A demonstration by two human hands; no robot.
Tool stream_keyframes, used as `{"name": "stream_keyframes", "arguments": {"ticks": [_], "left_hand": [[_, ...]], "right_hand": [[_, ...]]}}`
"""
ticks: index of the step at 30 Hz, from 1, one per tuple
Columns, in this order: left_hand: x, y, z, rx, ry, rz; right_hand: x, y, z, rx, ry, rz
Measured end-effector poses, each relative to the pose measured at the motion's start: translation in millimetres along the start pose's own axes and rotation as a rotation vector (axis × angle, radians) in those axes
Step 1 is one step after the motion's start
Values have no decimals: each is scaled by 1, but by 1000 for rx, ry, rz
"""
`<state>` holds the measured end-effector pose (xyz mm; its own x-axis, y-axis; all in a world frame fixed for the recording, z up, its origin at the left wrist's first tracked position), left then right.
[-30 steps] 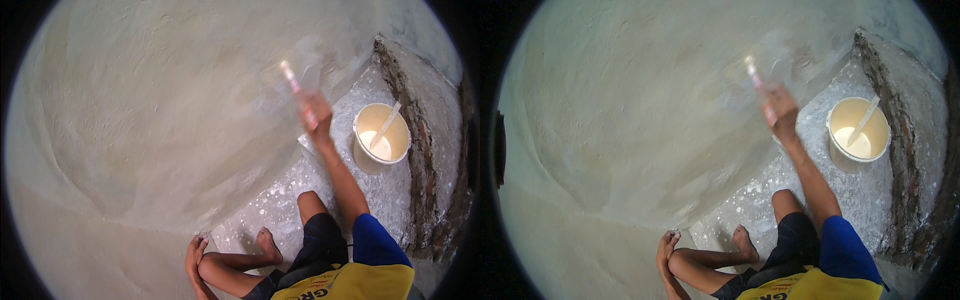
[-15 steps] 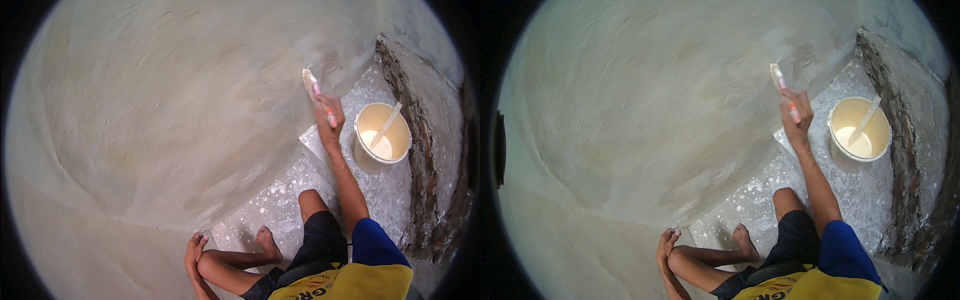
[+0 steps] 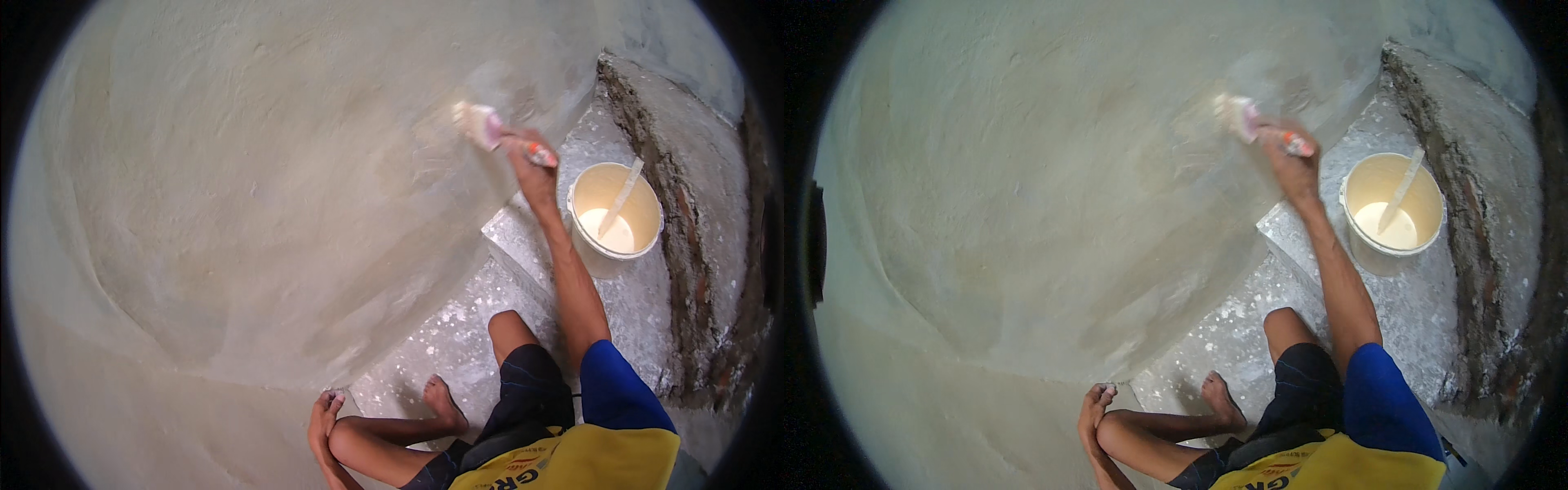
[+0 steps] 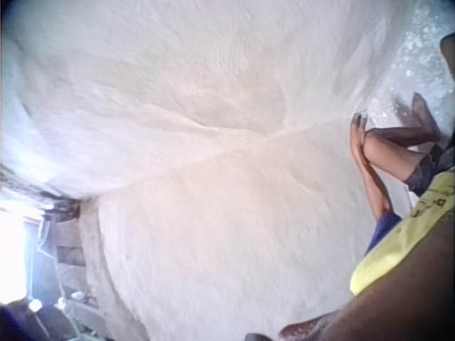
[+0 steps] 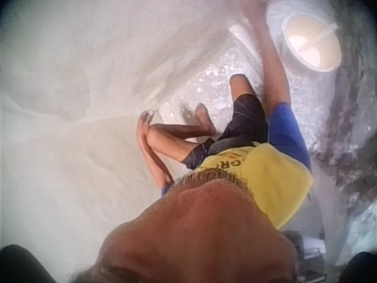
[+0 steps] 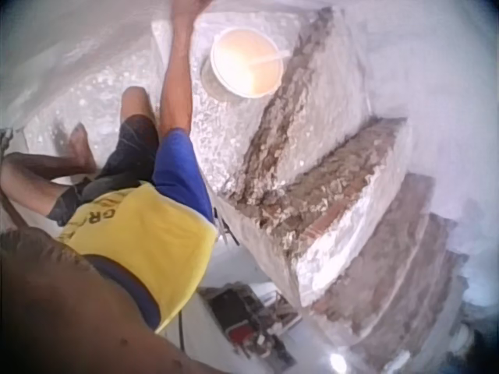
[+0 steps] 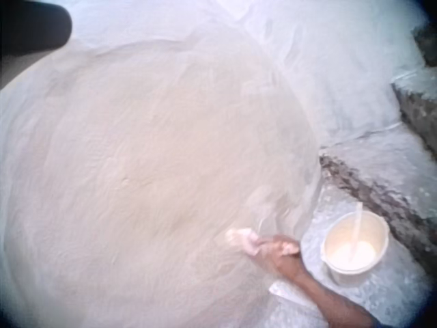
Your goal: The person paints a concrete wall using a brush, dipping the brush into a bucket of light-colored paint and applying it to the wall surface with repeated strokes.
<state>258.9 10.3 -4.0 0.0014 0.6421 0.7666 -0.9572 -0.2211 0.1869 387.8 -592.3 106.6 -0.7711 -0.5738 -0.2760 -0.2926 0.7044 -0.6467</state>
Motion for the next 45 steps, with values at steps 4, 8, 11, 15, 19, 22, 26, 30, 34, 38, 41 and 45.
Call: {"name": "stream_keyframes", "arguments": {"ticks": [4,8,11,15,19,22,26,30,34,38,41,45], "left_hand": [[-2,-2,1,-34,-22,4],[-9,-4,23,-77,-24,0],[-14,-5,34,-38,-22,-49],[-16,-8,36,-58,-13,-33],[-15,-7,28,-20,-37,-18],[-15,-10,27,-39,0,-40],[-15,-13,25,-53,17,-55],[-16,-12,25,-53,31,-62],[-15,-9,25,-40,76,-34],[-15,-7,24,-8,73,-9],[-16,-7,27,-25,48,-11],[-17,-3,34,-40,16,-13]], "right_hand": [[20,3,17,132,122,147],[-19,83,-26,446,72,-115],[-31,126,-52,-65,-247,-542],[17,96,-77,-237,-251,-503],[118,8,-86,-349,-12,-216],[171,-46,-81,-27,654,-211],[180,-52,3,-269,789,-510],[179,-33,74,-224,899,-714],[186,-11,111,-446,892,-834],[182,-18,86,-344,843,-861],[180,-41,40,-379,586,-728],[191,-53,-12,-122,801,-448]]}}
Point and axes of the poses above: each hand's wrist, its own y-axis away from the middle knuckle, its own x-axis out of the back of the hand, z = x × y, the point moved 4 cm from there along -y, towards the middle knuckle, and after that the axes turned 13 degrees about z, right-handed, at the moved point
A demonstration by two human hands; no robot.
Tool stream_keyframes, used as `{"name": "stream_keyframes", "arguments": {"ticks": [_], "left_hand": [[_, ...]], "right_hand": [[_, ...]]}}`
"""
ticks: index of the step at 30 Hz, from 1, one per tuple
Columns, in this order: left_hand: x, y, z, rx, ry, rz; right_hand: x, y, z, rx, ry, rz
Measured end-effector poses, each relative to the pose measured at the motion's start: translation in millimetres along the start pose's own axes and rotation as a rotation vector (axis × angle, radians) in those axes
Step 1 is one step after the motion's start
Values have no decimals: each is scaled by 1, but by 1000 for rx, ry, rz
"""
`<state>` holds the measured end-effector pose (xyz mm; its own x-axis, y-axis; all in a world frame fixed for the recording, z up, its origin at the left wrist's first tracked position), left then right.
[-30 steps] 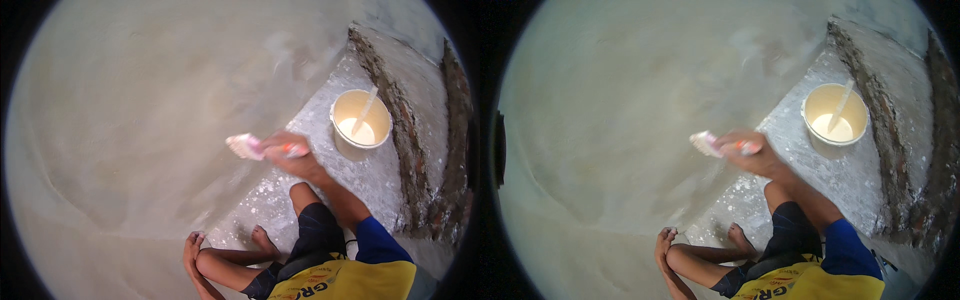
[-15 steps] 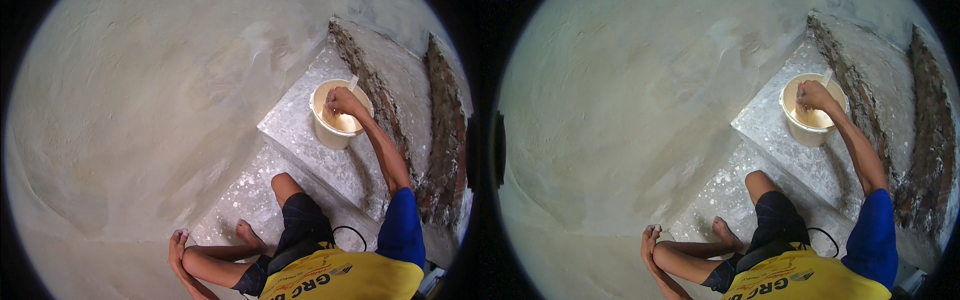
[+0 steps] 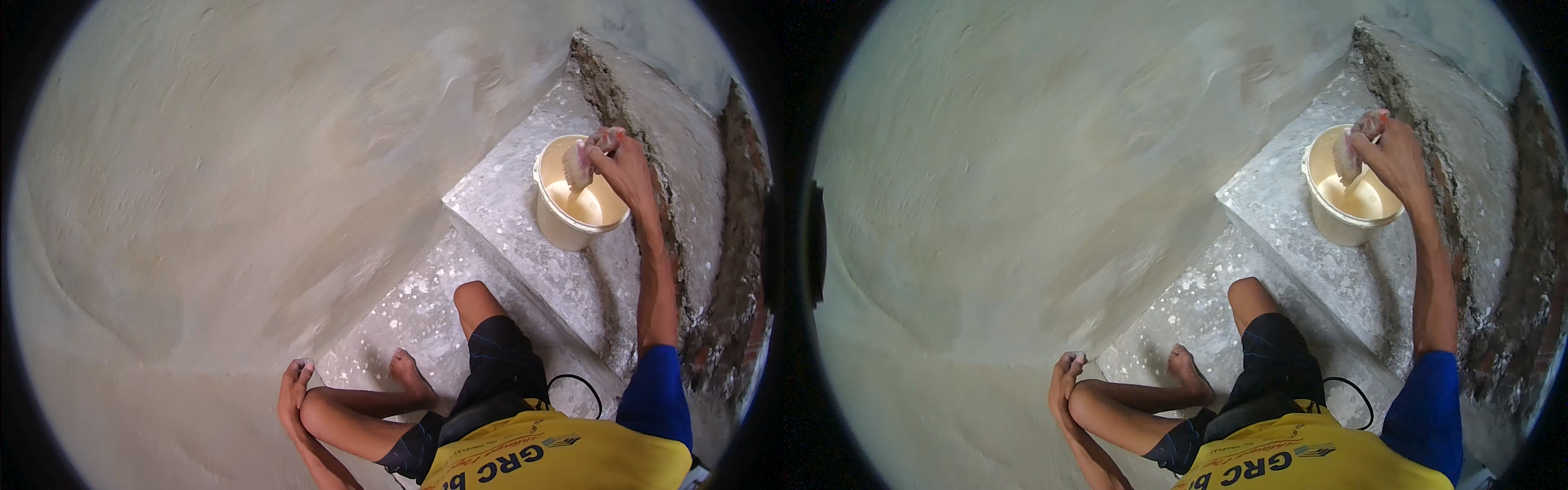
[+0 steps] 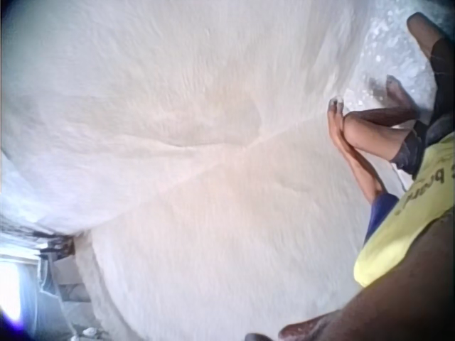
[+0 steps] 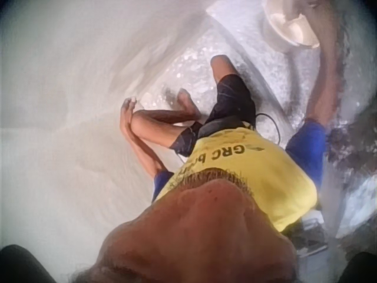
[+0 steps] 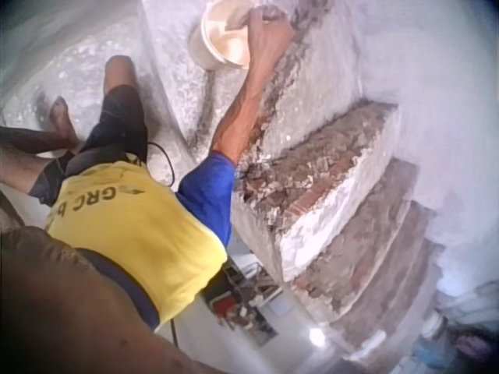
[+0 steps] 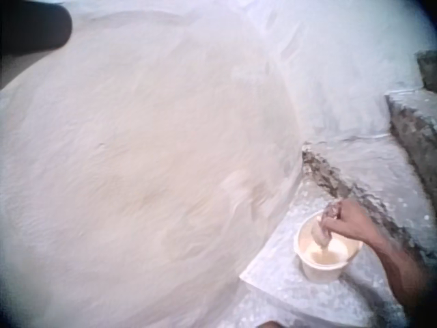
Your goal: The person paints a concrete wall using a brush, dipping the brush into a bucket of light-colored paint and applying it to the wall surface with repeated strokes.
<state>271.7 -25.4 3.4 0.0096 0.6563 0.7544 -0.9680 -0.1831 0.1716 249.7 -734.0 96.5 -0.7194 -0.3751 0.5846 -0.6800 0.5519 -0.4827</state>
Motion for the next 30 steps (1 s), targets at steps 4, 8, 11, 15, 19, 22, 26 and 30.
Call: {"name": "stream_keyframes", "arguments": {"ticks": [4,8,11,15,19,22,26,30], "left_hand": [[2,6,6,20,4,21],[1,5,7,45,-6,-5],[1,1,7,47,-3,-15],[1,-1,3,36,-41,-30],[1,-3,-2,32,-52,-38],[1,-5,-5,45,-50,-43],[2,-1,-3,39,-60,-36],[5,7,-1,44,-82,12]], "right_hand": [[-22,23,3,-12,162,-212],[-14,40,22,-241,-137,62],[13,51,26,-367,-376,297],[27,71,11,-517,-738,527],[3,80,-17,-578,-1022,565],[-34,83,-45,-394,-999,420],[-118,82,-73,-255,-934,328],[-179,79,-94,88,-822,405]]}}
Point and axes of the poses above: each hand's wrist, its own y-axis away from the middle knuckle, its own x-axis out of the back of the hand, z = x × y, the point moved 4 cm from there along -y, towards the middle knuckle, and after that the axes turned 13 degrees about z, right-handed, at the moved point
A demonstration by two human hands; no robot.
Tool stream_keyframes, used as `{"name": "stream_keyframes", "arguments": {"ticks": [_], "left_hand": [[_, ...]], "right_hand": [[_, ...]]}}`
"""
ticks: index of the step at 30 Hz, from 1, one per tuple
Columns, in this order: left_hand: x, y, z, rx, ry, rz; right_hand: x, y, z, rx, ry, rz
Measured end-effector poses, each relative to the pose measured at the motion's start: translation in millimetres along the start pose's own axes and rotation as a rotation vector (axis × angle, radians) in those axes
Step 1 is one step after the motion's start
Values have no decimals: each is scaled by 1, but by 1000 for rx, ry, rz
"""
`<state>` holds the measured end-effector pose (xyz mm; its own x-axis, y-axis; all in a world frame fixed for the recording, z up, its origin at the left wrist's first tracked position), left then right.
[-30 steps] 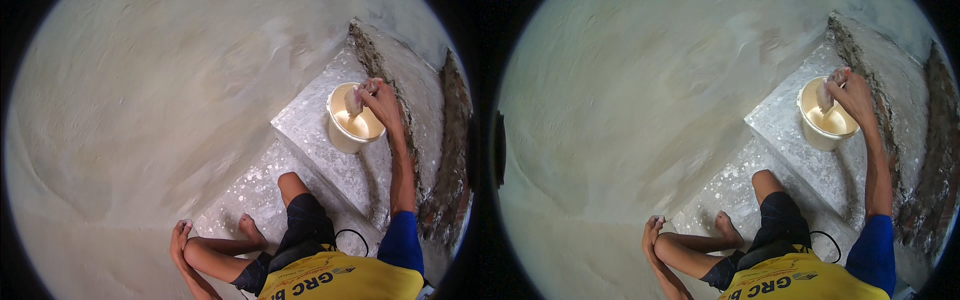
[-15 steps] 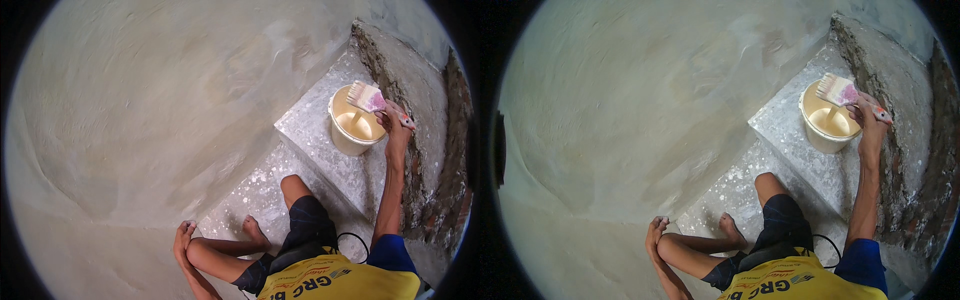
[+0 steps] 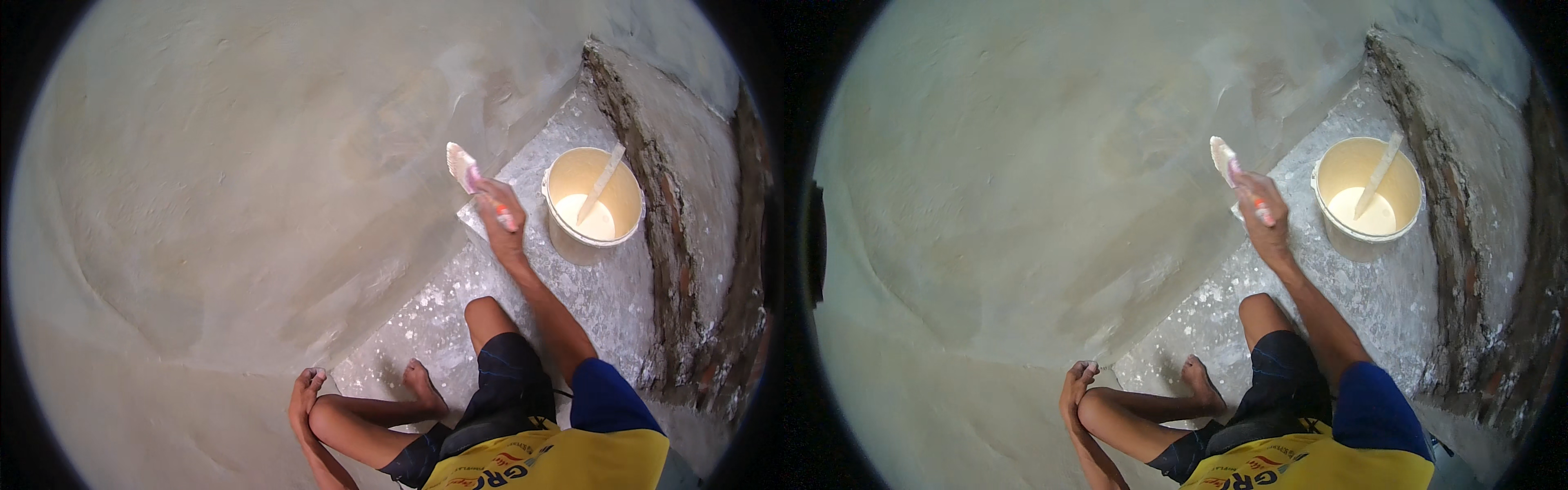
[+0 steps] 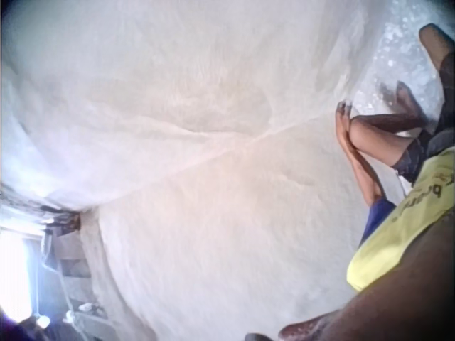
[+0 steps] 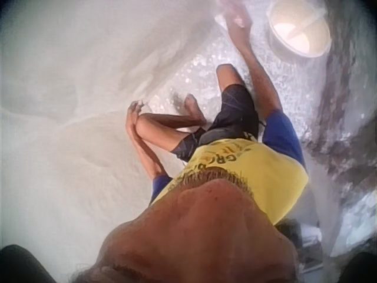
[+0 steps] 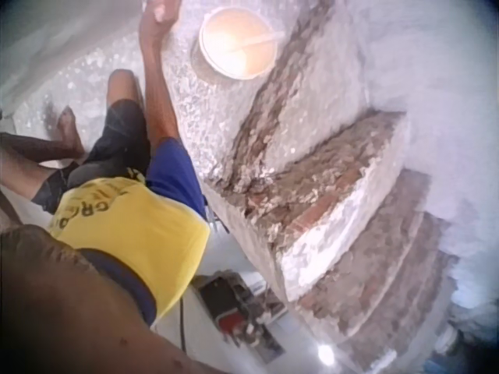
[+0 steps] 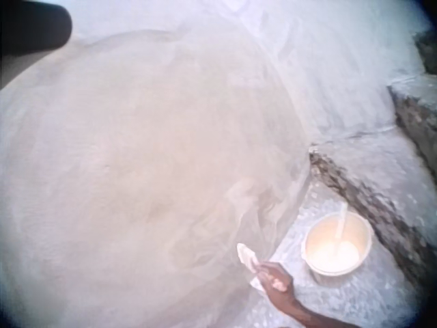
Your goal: The person paints a concrete wall using a brush, dipping the brush into a bucket of light-colored paint and applying it to the wall surface with repeated strokes.
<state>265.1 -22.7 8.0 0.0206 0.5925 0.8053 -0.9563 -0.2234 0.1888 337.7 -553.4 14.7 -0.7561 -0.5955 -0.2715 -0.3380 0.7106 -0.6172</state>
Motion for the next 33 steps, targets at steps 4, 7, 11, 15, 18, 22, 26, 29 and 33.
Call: {"name": "stream_keyframes", "arguments": {"ticks": [4,7,11,15,18,22,26,29,33], "left_hand": [[1,3,1,35,-21,-4],[0,2,1,27,12,-7],[0,1,-4,36,9,-22],[3,0,-13,52,6,-49],[4,2,-16,67,4,-39],[6,7,-10,57,32,-19],[3,6,-4,48,29,-31],[0,2,-7,48,22,-24],[2,-1,-18,44,27,-7]], "right_hand": [[-42,42,-6,260,104,-151],[-56,73,-14,364,20,-338],[-44,55,20,72,-134,-324],[-5,-3,62,-128,-128,-34],[4,-23,58,38,19,141],[-34,2,19,246,114,28],[-77,60,-29,366,89,-272],[-83,65,-34,350,-64,-374],[-51,9,13,32,-120,-227]]}}
Point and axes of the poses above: each hand's wrist, its own y-axis away from the middle knuckle, its own x-axis out of the back of the hand, z = x × y, the point moved 4 cm from there along -y, towards the middle knuckle, and after that the axes turned 13 degrees about z, right-handed, at the moved point
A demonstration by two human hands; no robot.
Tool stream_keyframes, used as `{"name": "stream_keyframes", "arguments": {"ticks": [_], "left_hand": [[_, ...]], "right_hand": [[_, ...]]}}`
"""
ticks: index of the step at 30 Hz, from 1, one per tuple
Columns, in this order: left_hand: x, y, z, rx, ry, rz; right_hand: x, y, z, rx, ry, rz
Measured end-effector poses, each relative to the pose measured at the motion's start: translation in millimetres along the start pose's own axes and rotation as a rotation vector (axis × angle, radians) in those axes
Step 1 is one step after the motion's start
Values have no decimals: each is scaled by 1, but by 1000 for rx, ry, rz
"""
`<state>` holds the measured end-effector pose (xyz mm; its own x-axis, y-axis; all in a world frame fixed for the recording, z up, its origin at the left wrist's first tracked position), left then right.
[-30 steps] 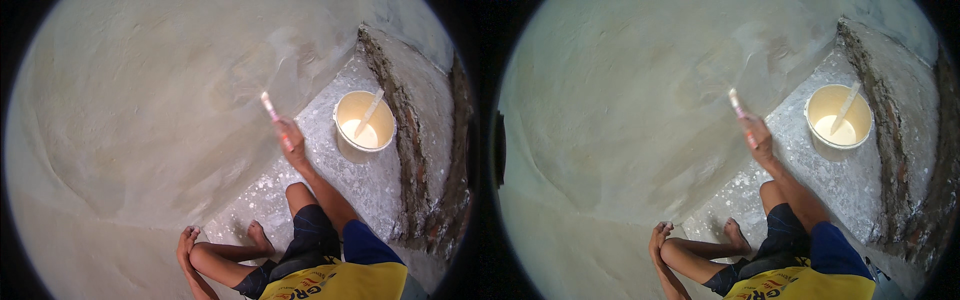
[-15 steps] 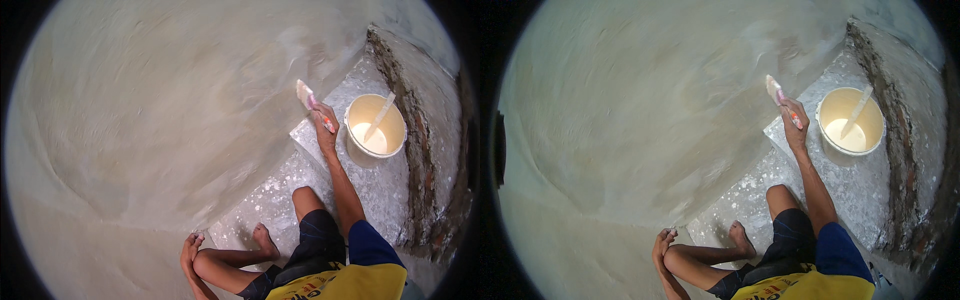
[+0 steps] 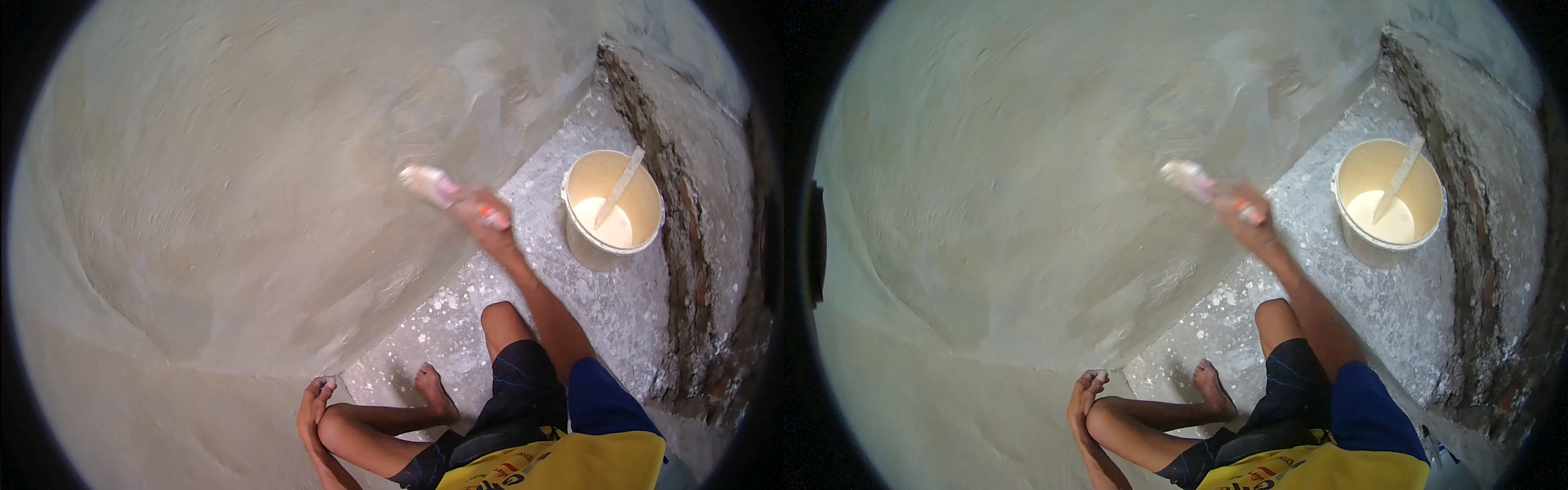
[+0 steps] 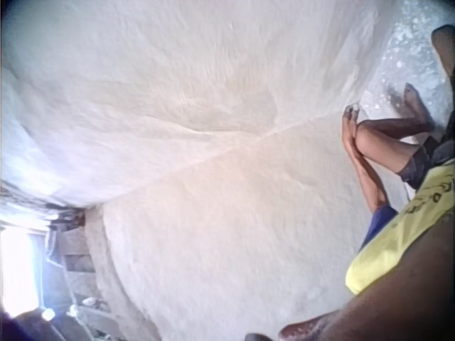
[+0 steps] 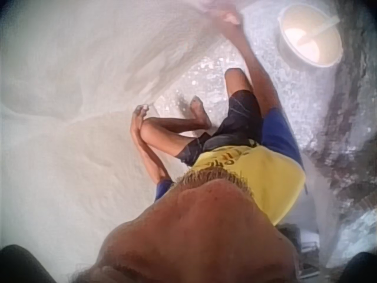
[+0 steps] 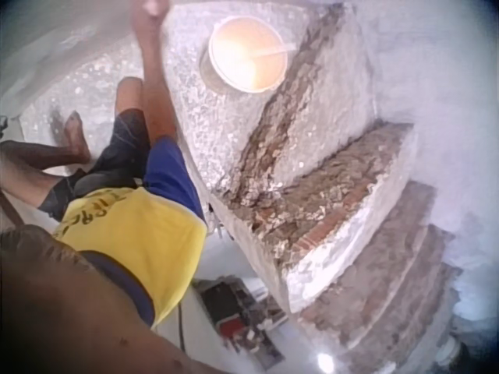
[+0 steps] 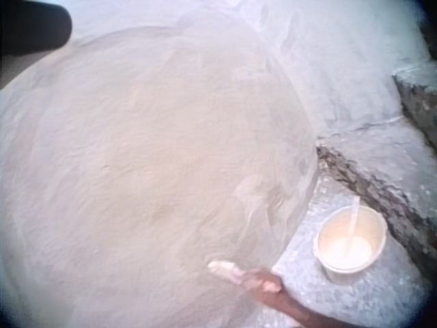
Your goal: The person paints a concrete wall using a brush, dipping the brush into a bucket of light-colored paint and applying it to the wall surface with repeated strokes.
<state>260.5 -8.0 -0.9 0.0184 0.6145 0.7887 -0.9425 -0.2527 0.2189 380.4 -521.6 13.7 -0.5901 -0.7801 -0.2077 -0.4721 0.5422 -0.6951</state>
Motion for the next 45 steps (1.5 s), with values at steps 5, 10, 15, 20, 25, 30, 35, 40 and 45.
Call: {"name": "stream_keyframes", "arguments": {"ticks": [5,10,15,20,25,30,35,40,45], "left_hand": [[2,1,-1,-2,18,-20],[1,4,10,3,-31,-17],[0,-1,7,18,-30,-32],[3,2,-5,17,15,-24],[4,5,-5,57,17,-21],[3,6,3,25,-33,-20],[0,4,8,11,-27,-24],[0,4,10,43,-10,-37],[1,4,7,37,-60,-26]], "right_hand": [[57,-21,30,87,185,259],[-4,47,8,267,294,21],[-17,65,7,103,-55,-281],[51,20,56,-184,-14,230],[76,13,82,-123,215,483],[43,44,80,-71,377,305],[48,74,85,-268,-59,194],[90,26,144,-610,-131,679],[77,21,133,-205,366,664]]}}
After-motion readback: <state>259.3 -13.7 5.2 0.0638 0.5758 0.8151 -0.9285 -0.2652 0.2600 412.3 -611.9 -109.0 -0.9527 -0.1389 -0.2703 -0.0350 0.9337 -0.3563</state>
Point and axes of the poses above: each hand's wrist, its own y-axis away from the middle knuckle, its own x-axis out of the back of the hand, z = x × y, the point moved 4 cm from there along -y, towards the middle knuckle, and after that the axes turned 13 degrees about z, right-handed, at the moved point
